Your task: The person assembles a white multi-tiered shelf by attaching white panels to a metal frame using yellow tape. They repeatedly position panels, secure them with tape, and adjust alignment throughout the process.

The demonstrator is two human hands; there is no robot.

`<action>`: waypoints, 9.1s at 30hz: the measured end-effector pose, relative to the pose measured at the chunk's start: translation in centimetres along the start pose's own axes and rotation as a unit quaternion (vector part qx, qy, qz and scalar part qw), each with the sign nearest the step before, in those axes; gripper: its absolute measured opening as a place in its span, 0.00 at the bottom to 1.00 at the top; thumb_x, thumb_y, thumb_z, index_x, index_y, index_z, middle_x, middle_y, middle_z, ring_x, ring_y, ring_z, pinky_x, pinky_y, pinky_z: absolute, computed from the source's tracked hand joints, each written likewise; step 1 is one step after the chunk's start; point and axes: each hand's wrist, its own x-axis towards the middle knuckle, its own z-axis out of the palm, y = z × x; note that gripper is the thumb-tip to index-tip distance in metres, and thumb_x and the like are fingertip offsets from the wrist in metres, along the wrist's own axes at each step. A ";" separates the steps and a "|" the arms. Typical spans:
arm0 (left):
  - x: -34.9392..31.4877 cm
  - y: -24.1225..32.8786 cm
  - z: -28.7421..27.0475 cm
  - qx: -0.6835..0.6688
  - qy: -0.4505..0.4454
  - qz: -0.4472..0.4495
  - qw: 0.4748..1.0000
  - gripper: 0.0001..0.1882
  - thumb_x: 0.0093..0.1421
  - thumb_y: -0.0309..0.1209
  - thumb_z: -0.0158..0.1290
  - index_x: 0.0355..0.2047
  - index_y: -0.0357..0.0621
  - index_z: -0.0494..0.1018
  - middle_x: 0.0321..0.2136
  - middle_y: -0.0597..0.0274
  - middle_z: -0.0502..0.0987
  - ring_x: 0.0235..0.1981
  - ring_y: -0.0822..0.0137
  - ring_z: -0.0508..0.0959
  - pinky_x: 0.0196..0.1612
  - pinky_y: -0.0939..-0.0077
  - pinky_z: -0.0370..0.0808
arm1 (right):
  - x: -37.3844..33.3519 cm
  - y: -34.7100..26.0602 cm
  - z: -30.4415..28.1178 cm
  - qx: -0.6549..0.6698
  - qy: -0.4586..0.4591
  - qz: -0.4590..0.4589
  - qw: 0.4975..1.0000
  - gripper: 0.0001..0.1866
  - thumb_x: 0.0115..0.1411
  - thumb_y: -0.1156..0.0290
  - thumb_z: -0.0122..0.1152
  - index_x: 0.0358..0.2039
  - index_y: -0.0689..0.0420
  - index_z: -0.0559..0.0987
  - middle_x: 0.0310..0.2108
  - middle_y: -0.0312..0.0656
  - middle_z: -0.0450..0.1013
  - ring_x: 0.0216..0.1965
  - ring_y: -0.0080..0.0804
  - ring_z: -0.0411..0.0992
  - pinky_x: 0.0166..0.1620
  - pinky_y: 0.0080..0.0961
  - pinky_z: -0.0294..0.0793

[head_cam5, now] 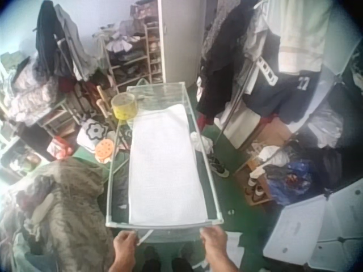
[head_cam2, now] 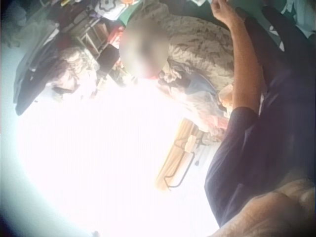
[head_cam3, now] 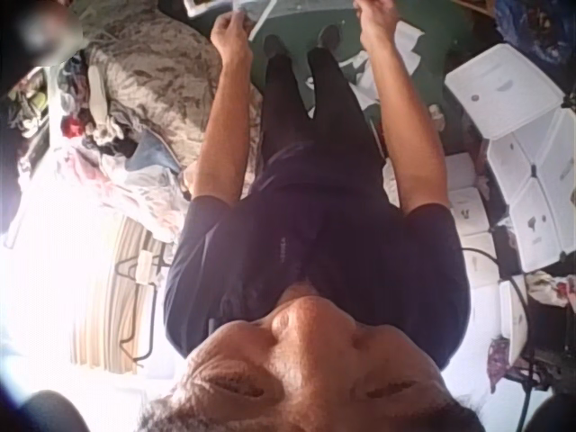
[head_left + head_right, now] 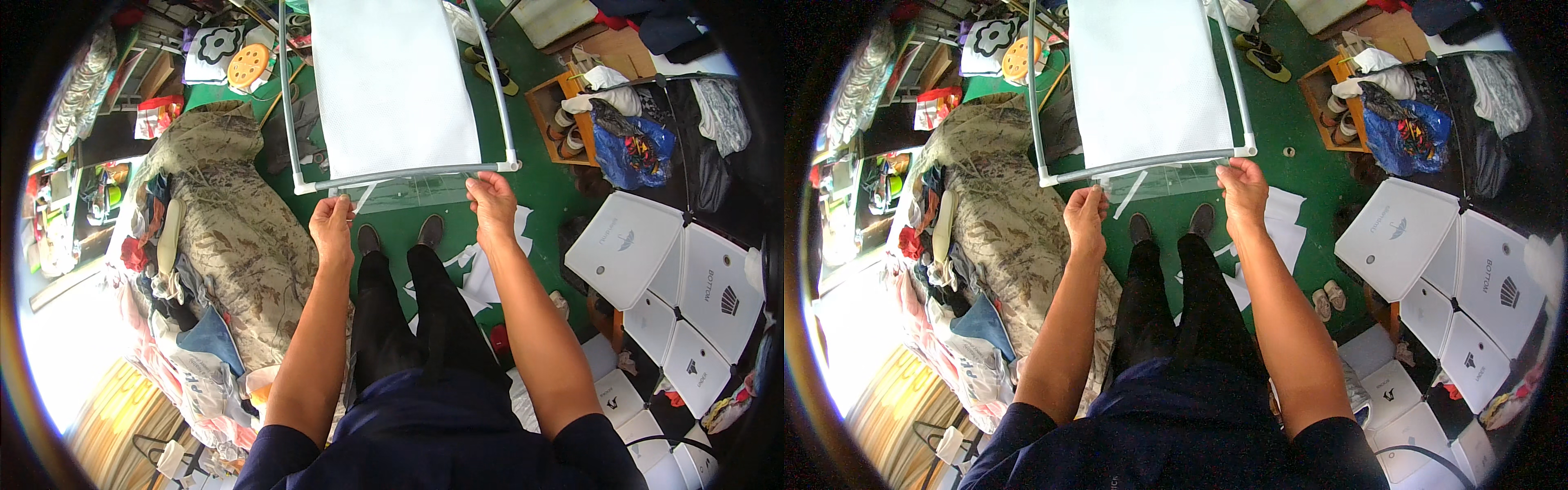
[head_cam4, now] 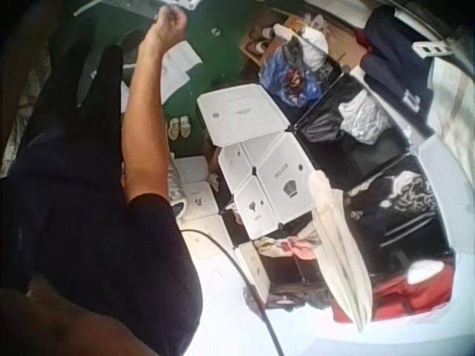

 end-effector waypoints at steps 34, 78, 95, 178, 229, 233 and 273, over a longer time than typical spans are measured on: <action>-11.7 9.7 3.4 0.420 -0.322 0.455 0.716 0.17 0.49 0.23 0.58 0.42 0.48 0.76 0.33 0.63 0.77 0.36 0.60 0.77 0.41 0.66 0.76 | -12.6 -7.8 -0.1 -0.474 -0.284 -0.390 0.737 0.18 0.51 0.77 0.66 0.44 0.59 0.76 0.32 0.45 0.77 0.34 0.43 0.77 0.39 0.37 0.75; -3.2 1.6 0.1 -0.085 -0.089 -0.098 0.988 0.02 0.60 0.22 0.56 0.33 0.42 0.75 0.26 0.68 0.76 0.25 0.77 0.72 0.29 0.84 0.68 | -7.7 -6.7 -2.8 -0.025 -0.086 -0.036 0.995 0.07 0.63 0.74 0.63 0.40 0.61 0.77 0.32 0.36 0.75 0.32 0.23 0.73 0.40 0.22 0.75; 0.4 1.9 1.5 -0.066 0.033 -0.080 0.994 0.04 0.60 0.27 0.59 0.33 0.41 0.76 0.24 0.70 0.75 0.21 0.79 0.67 0.26 0.83 0.63 | -2.6 -1.7 1.3 -0.044 0.012 -0.091 0.995 0.08 0.60 0.73 0.66 0.36 0.63 0.79 0.30 0.36 0.76 0.28 0.19 0.72 0.32 0.18 0.73; 1.5 1.2 2.9 -0.049 0.107 -0.056 0.991 0.06 0.58 0.24 0.60 0.33 0.37 0.74 0.26 0.64 0.78 0.24 0.78 0.70 0.28 0.84 0.65 | 1.8 0.8 2.3 -0.004 0.107 0.055 0.993 0.09 0.58 0.70 0.68 0.34 0.62 0.80 0.27 0.36 0.76 0.24 0.21 0.70 0.29 0.17 0.70; 2.4 0.3 2.9 -0.002 0.122 -0.063 0.990 0.16 0.50 0.26 0.63 0.36 0.37 0.69 0.28 0.61 0.77 0.26 0.75 0.71 0.31 0.80 0.68 | 1.7 1.5 4.5 -0.060 0.115 0.070 0.989 0.16 0.53 0.61 0.75 0.35 0.55 0.78 0.29 0.32 0.71 0.23 0.19 0.63 0.27 0.18 0.66; 2.6 0.0 3.0 0.023 0.128 -0.045 0.991 0.10 0.55 0.25 0.60 0.32 0.39 0.69 0.25 0.62 0.76 0.20 0.76 0.66 0.23 0.80 0.63 | 1.5 1.9 5.0 -0.064 0.107 0.048 0.991 0.16 0.51 0.64 0.77 0.33 0.54 0.77 0.27 0.30 0.70 0.22 0.18 0.62 0.26 0.16 0.63; 3.3 -0.5 2.1 0.030 0.078 -0.064 0.994 0.14 0.57 0.28 0.61 0.36 0.39 0.66 0.28 0.60 0.77 0.24 0.75 0.70 0.27 0.79 0.68 | -1.8 7.6 13.1 0.000 0.152 0.133 0.979 0.22 0.49 0.49 0.75 0.32 0.52 0.77 0.28 0.31 0.67 0.27 0.23 0.63 0.27 0.23 0.58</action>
